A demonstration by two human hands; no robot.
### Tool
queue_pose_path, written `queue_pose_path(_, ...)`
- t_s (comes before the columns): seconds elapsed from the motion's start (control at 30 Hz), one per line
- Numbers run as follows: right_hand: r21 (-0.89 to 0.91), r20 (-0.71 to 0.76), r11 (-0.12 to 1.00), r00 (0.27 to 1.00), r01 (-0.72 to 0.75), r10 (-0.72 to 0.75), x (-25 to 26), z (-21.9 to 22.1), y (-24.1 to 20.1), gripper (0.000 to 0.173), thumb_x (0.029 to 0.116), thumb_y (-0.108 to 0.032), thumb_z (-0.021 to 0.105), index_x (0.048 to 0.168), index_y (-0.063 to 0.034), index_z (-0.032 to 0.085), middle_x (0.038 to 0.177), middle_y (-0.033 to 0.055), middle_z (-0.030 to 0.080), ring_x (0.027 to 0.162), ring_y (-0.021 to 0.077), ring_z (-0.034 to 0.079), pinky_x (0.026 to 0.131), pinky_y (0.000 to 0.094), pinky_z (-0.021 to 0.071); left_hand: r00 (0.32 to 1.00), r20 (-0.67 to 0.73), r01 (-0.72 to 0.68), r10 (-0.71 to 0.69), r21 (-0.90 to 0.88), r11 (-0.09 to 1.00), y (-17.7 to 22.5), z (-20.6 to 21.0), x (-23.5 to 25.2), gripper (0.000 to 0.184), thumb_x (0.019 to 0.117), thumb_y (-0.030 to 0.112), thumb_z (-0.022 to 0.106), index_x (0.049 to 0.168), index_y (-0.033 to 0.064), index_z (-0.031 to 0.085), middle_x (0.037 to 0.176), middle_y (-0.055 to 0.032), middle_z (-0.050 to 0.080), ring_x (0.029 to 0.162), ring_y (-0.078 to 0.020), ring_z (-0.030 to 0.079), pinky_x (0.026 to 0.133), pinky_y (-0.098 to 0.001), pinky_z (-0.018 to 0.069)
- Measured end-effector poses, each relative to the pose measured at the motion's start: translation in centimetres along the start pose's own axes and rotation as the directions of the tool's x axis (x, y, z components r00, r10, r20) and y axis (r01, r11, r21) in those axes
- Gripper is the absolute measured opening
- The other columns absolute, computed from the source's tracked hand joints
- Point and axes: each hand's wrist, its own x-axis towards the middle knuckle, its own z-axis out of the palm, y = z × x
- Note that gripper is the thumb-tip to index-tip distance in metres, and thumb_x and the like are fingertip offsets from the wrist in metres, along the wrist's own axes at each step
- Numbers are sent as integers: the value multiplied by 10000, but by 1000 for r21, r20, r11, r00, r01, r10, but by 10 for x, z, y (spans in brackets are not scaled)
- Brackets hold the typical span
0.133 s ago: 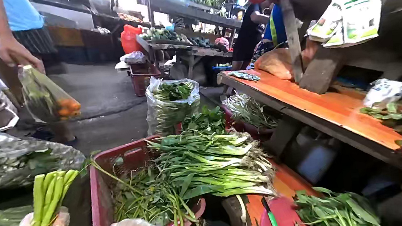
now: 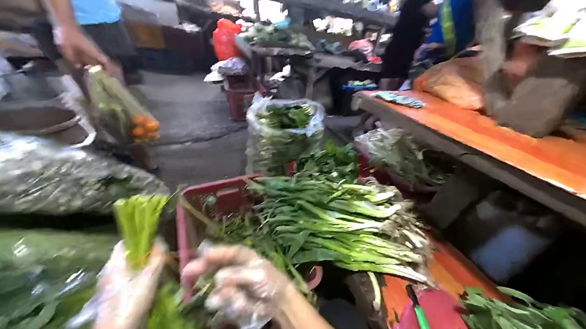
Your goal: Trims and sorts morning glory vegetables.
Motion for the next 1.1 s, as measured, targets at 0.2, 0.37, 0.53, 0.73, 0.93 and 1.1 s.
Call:
queue_pose_path(0.2,291,-174,934,971,208,-163,3,-2,16,618,818,-451,812,1322,-134,646,1309,62,700,1077,150,717,855,285,604,986,-166,-32,24,-45,998,14,21,-17,481,1004,256,624,1356,-57,526,1075,-256,677,978,-341,681,896,-543,532)
queue_pose_path(0.37,-111,-146,974,966,199,-214,0,-27,10,821,798,-611,773,1432,-142,544,1402,60,639,1273,217,625,1042,423,536,958,-42,-276,285,148,950,6,20,-35,351,892,151,725,1181,-35,657,970,-230,717,898,-418,701,809,-628,535)
queue_pose_path(0.53,-678,-129,733,991,-57,-43,-2,-30,-45,808,749,-468,837,1391,-56,571,1339,17,660,1168,99,642,920,273,564,793,321,-608,518,350,713,-5,2,-29,268,821,62,775,1081,27,720,1001,-191,734,871,-406,715,786,-635,516)
queue_pose_path(0.73,-959,246,131,968,251,-53,19,10,-84,395,976,-257,619,1355,-165,685,1286,1,693,1194,119,614,1027,384,491,778,624,-512,79,556,655,5,0,-20,408,955,282,701,1313,100,631,1110,-146,722,995,-355,682,971,-565,448)
queue_pose_path(0.93,-896,-96,441,947,51,-306,2,-30,-57,247,1021,-100,530,1215,-31,666,1090,14,716,829,57,665,742,260,582,771,296,-636,563,318,703,-33,-2,-11,681,1038,618,251,1140,160,744,862,-79,742,757,-277,707,723,-567,511)
queue_pose_path(1.1,-578,-459,749,888,-324,29,-17,-53,-34,355,1102,-174,316,1307,-32,568,857,-8,711,703,80,672,678,257,591,681,374,-728,629,435,530,-23,0,-15,440,976,306,335,1007,97,721,841,-112,696,776,-308,679,784,-570,463)
